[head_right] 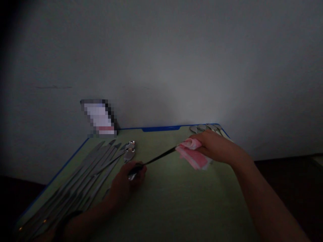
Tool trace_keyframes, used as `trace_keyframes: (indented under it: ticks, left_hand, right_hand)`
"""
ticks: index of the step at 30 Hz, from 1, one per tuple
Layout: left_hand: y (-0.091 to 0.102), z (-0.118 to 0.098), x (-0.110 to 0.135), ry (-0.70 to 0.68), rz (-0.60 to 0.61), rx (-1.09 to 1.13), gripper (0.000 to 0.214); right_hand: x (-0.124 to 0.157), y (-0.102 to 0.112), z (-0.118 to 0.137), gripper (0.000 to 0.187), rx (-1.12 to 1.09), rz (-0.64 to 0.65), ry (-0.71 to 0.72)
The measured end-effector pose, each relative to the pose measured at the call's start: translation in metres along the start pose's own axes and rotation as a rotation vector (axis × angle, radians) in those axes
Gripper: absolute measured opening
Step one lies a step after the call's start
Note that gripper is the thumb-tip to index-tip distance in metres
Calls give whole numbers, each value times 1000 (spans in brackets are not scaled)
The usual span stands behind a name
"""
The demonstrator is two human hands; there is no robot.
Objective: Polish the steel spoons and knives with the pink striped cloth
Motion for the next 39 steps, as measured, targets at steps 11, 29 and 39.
trace_keyframes:
  ticks: [11, 29, 39]
  left_hand:
    - [-2, -11, 10, -352, 66, -184, 36]
    - [-11, -14, 14, -457, 132, -446, 26]
    - [-11, -15, 14, -449, 216, -579, 20]
  right_hand:
    - [7, -11, 18, 83, 68, -179, 43]
    - [4, 5, -9, 31, -8, 45, -121]
    - [12, -8, -89, 42, 206, -262, -666]
Point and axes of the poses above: each hand's wrist, its own x-axis away from the middle knuckle, its own y-axis out of the back of the hand, z = x × y, the point moved 2 cm from there along -x, towards the middle knuckle, and after that the axes turned 6 degrees about -z, right-handed, at the moved point
